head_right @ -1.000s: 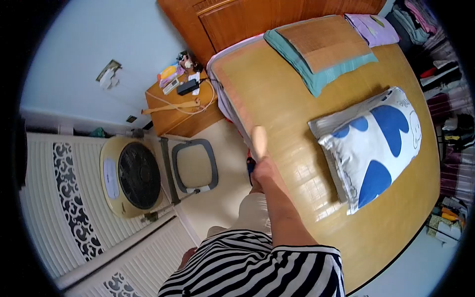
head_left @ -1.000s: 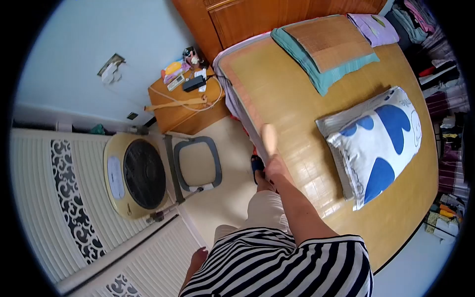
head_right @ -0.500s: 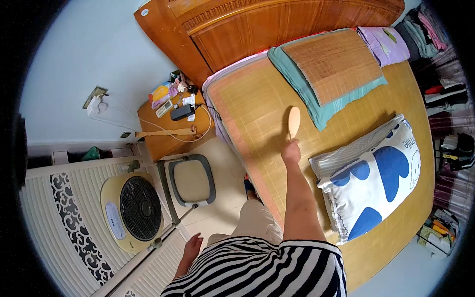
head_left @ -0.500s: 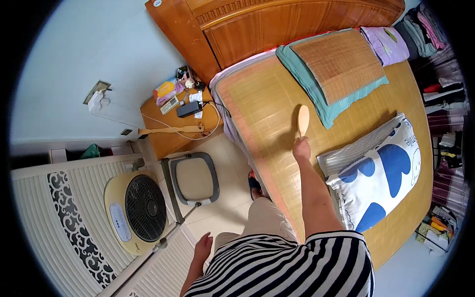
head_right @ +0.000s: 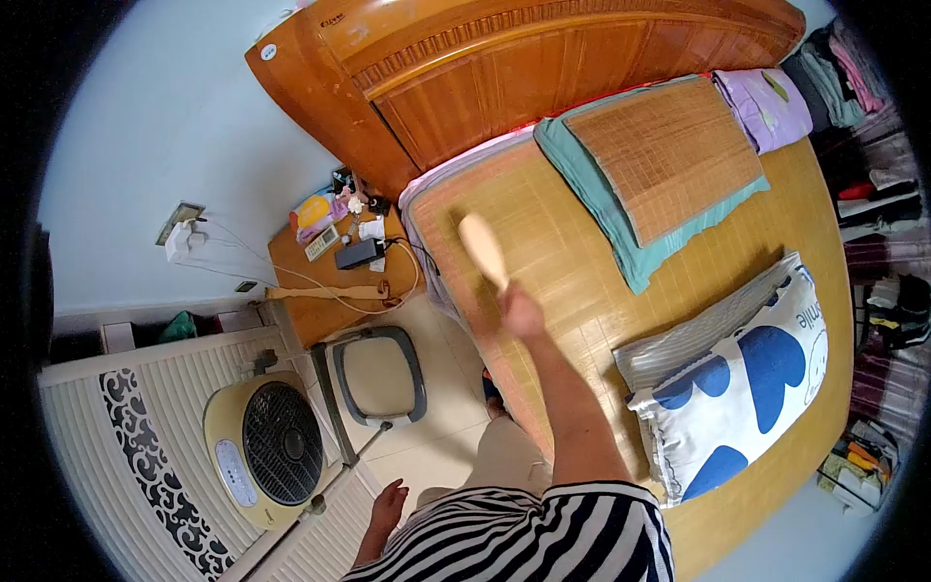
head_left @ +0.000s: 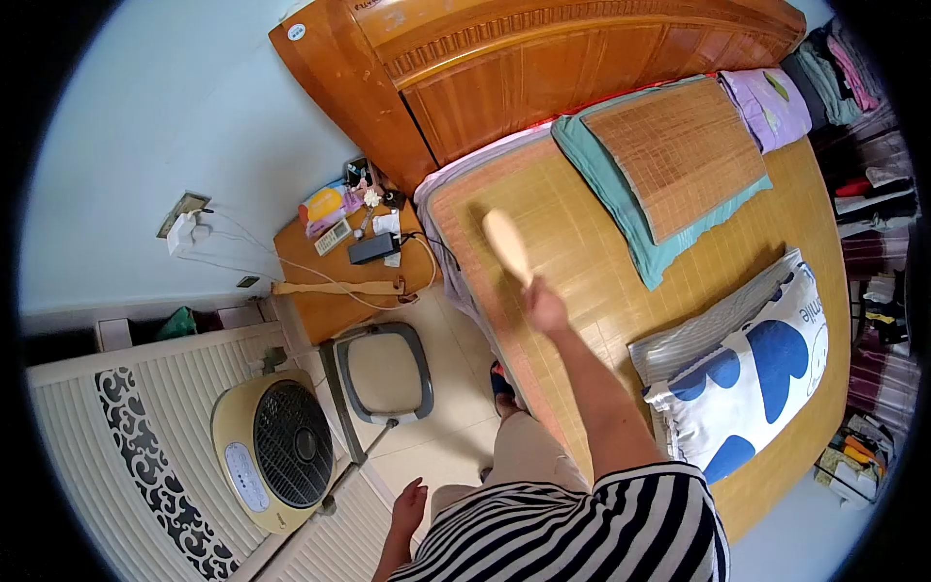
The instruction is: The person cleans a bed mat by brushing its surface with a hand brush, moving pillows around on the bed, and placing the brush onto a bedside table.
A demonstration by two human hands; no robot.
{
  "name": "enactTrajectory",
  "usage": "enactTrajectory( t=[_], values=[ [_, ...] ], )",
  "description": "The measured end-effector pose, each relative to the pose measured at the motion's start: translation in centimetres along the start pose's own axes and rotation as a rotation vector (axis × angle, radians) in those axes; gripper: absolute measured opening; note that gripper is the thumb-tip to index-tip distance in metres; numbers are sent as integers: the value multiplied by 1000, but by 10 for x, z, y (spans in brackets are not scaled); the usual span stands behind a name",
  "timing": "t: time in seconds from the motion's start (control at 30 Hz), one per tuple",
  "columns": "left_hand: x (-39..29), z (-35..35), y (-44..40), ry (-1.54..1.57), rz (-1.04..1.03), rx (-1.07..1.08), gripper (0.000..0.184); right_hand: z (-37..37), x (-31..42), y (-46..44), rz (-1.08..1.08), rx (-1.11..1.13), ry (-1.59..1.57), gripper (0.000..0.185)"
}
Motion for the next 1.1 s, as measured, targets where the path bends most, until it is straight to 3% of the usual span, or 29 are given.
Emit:
enactTrajectory(
  t=[0.13,0.2,0.37,0.43,0.47,0.5,0.53,0.6,0.67,0.73,0.87,0.97,1.03,1.07,1.1],
  values=[
    [-24,-3,-2,-15,-28,6,38,42,-43,-90,-205,-204,45,29],
    [-20,-3,-2,-11,-18,-3,39,55,-59,-126,-383,-141,78,32],
    [10,-2,10,2,99,-4,38,23,-53,-157,-293,-53,111,36],
    [14,-1,16,-140,147,-7,39,3,-25,-143,-210,99,127,35],
    [15,0,17,-158,162,11,39,-14,-20,-129,-39,85,83,33],
    [13,0,18,-176,176,27,39,-3,5,-116,82,435,104,31],
    [-17,1,29,-265,234,54,45,18,33,-101,157,506,67,29],
    [-16,2,21,-264,160,20,41,30,46,-71,231,568,32,27],
    [-22,2,12,-264,82,-13,38,37,22,-50,175,264,-152,24],
    [-37,3,4,-200,-54,-16,37,56,-12,-34,-114,103,-123,22],
    [-72,1,-4,-198,-107,-9,37,87,-82,12,-324,-180,81,22],
    [-78,1,-9,-152,-140,40,37,74,-91,49,-479,-191,79,28],
    [-79,2,-13,-182,-105,41,38,43,-72,79,-399,-142,57,33],
    [-75,4,-17,-253,-106,49,39,25,-61,90,-373,110,154,38],
    [-70,6,-21,-327,-104,56,40,3,-52,101,-394,263,36,37]
  ],
)
Point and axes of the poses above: each hand's wrist, its own y-axis away from the middle knuckle, its own z-axis out of the back of the hand, x = y × z, the point moved 2 cm from there along -y, towards the middle knuckle, and after that the axes turned 14 degrees about z, right-handed, at the moved point
